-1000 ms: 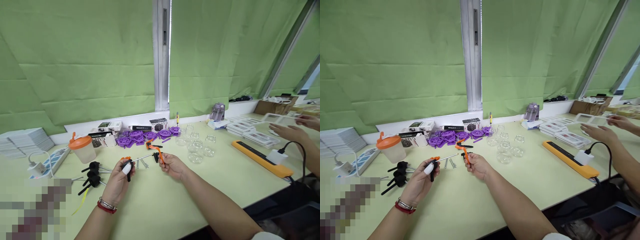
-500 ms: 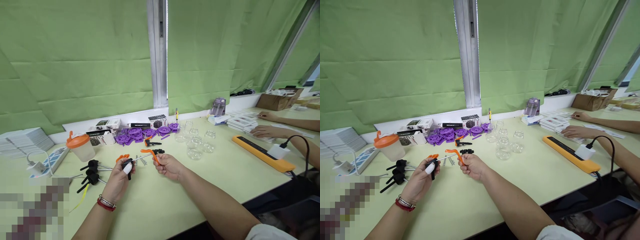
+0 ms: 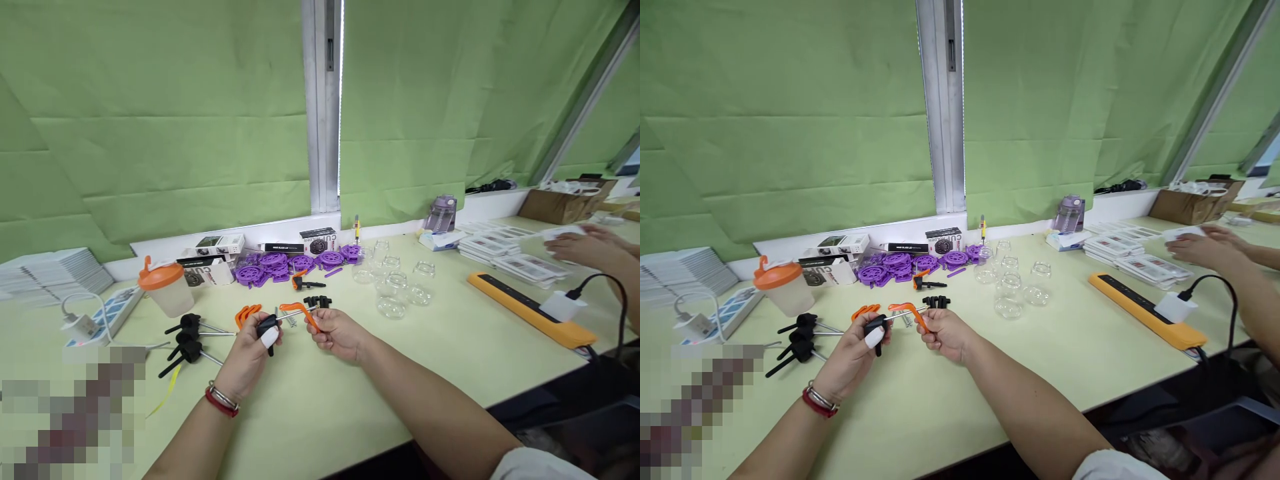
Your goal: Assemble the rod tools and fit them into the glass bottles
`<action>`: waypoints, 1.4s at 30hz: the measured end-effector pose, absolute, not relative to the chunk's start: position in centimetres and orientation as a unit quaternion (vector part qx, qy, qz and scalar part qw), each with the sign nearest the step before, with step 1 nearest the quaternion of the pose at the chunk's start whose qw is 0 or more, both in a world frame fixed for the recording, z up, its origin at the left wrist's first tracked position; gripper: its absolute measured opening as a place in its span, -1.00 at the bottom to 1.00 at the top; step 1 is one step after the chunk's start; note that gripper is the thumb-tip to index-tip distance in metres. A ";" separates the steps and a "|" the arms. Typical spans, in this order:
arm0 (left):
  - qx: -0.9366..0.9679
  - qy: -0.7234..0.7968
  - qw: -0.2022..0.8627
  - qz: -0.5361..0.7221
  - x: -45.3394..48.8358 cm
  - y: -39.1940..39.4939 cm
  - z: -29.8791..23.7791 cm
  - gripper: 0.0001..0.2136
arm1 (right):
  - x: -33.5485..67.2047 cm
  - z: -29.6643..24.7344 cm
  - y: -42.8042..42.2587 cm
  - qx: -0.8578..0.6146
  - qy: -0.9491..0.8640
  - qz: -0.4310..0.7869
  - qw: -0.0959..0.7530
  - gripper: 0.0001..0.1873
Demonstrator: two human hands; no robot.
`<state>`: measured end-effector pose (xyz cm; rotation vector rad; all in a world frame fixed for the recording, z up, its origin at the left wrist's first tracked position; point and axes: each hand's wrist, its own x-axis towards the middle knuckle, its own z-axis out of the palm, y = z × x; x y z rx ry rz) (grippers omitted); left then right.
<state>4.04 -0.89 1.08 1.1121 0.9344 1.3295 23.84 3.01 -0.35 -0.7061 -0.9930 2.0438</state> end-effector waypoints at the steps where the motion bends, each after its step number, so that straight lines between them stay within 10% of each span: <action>1: 0.478 0.397 0.552 0.556 4.1 -0.9 1.0 -0.62 | 23.8 -0.3 2.9 -0.279 -0.388 0.797 0.369 -0.73; 42: 0.587 0.438 0.503 0.459 4.3 -1.1 0.1 -0.57 | 22.8 -1.5 2.7 -0.299 -0.425 0.796 0.310 -0.68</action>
